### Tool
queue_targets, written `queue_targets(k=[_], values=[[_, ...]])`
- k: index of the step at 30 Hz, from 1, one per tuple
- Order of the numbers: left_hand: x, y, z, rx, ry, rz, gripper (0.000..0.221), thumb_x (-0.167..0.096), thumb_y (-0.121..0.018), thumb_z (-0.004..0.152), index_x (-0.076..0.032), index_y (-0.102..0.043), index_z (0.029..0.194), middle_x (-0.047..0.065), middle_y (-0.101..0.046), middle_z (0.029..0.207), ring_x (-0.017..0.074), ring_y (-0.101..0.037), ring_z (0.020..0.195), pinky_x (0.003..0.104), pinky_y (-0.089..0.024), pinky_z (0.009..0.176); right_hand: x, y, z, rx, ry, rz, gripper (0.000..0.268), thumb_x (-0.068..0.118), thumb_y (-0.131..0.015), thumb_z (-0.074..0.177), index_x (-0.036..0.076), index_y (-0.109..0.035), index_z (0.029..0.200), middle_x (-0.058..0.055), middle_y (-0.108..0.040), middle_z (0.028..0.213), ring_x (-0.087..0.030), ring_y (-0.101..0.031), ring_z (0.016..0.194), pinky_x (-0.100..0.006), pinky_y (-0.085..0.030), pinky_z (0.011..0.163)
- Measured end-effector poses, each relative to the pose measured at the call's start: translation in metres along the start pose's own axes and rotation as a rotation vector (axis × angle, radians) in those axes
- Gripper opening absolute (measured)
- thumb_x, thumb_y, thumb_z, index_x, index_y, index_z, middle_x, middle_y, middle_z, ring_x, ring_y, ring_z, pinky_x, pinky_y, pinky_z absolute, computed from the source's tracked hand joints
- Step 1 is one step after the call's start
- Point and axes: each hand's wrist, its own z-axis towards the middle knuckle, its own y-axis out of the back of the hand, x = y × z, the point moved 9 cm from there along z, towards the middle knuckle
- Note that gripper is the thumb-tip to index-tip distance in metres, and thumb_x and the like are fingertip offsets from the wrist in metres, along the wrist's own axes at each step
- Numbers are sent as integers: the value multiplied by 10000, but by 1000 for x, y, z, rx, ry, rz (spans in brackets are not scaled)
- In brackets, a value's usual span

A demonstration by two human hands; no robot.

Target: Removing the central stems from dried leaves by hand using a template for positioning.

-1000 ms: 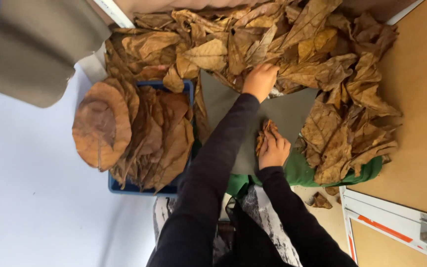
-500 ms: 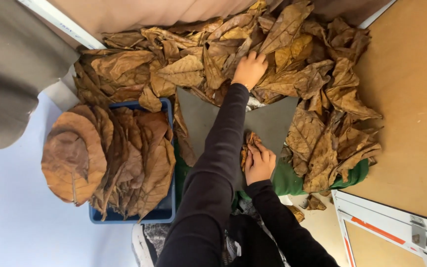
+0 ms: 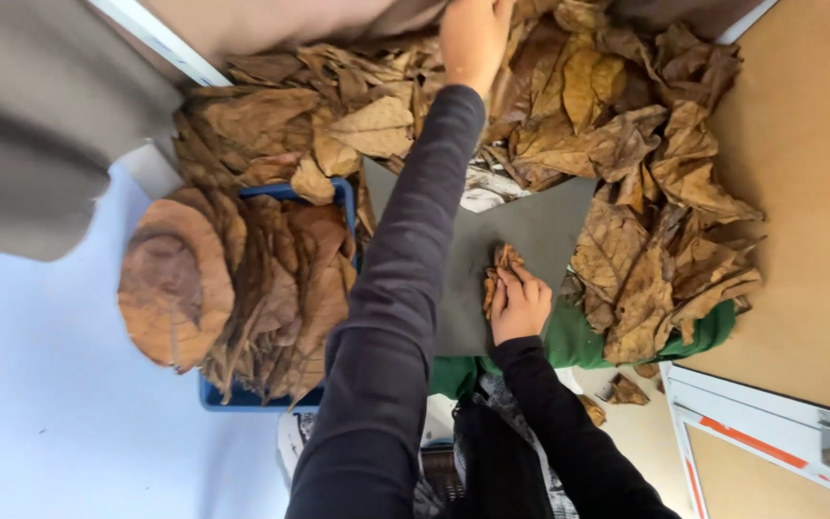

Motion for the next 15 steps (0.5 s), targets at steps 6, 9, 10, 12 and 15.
queue_targets(k=[6,9,10,12,15], values=[[-13,43,-7,228,6,-47,206,-144,-541,867,-131,-690,726,121,-724,700,353,-666,657,494,-477,627,2,2,-1,-94,39,-17,153,133,-661,1021,154,-774,1122,-74,-683,1279,-335,-549,966,-452,-529,851],[-29,56,-11,353,7,-85,272,-63,-507,864,-136,-709,697,78,-750,715,280,-690,663,456,-507,663,-1,-1,-8,-73,23,-33,158,161,-647,1040,154,-766,1142,-78,-668,1289,-339,-546,1000,-466,-526,873],[-39,60,-23,349,12,-84,272,-63,-507,864,-136,-709,697,78,-750,715,280,-690,663,456,-507,663,2,1,-7,-69,29,-33,158,161,-647,1040,154,-766,1142,-78,-668,1289,-339,-546,1000,-466,-526,873],[-50,30,-63,719,152,-39,319,-120,-513,975,-151,-660,694,11,-678,707,137,-676,653,332,-607,694,2,2,-4,-68,29,-19,162,168,-630,1059,154,-763,1150,-77,-658,1301,-332,-531,975,-454,-517,875],[-29,-59,-127,819,-244,199,128,-5,-649,903,-18,-670,1028,182,-612,1051,369,-646,784,486,-588,641,0,1,0,-59,27,40,180,94,-653,987,121,-771,1121,-115,-700,1220,-338,-612,911,-446,-492,876]])
